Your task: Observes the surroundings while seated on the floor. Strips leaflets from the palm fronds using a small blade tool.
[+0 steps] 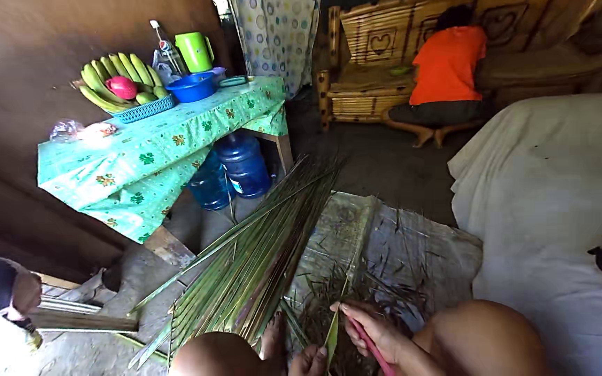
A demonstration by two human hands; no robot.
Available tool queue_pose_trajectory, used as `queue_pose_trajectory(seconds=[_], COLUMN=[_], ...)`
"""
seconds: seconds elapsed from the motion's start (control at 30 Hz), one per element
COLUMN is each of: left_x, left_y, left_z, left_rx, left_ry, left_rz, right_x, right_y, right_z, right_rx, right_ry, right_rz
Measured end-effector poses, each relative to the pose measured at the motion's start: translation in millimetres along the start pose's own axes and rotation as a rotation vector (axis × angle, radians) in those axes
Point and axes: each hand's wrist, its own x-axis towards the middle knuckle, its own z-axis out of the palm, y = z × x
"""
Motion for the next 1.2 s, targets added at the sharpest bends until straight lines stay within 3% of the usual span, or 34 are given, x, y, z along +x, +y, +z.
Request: queue_pose_trajectory(seconds=[0.1,0.27,0.4,0.53,0.73,0.83,1.03,1.13,1.2], left_x=[-2.6,0.9,0.1,-5.7,-6.0,-2.9,4.9,2.5,-0.7], left_y=[-2.1,0.5,7.4,16.8,19.5,18.8,21.3,19.2,21.2], left_z=[-0.5,0.2,3.8,9.3,8.5,6.9,9.9,13.1,13.1], left_rx=[0.000,-0.137,-0.290,-0.376,-0.386,-0.383,-0.410,-0.435,-0.423], left_ry=[0.034,0.101,0.120,0.107,0.064,0.070,0.128,0.096,0.084], left_rz=[0.035,-0.005,-0.072,-0.157,-0.188,-0.187,-0.179,-0.165,-0.178], right_x=[-2.1,-13.3,-22.5,-15.3,3.6,-0.3,-15.2,-6.9,-0.8], right_y=[1.3,5.4,19.0,25.9,4.5,-5.2,25.6,22.1,11.6], right_z=[3.0,14.6,27.9,23.0,3.1,-2.0,30.9,22.4,13.2], right_rx=[-0.055,-0.387,-0.776,-1.085,-1.058,-1.005,-1.077,-1.189,-1.231], right_ry=[0.010,-0.028,-0.168,-0.085,0.118,0.120,-0.155,-0.059,0.040], right_rz=[-0.015,-0.102,-0.316,-0.519,-0.269,-0.343,-0.522,-0.516,-0.404])
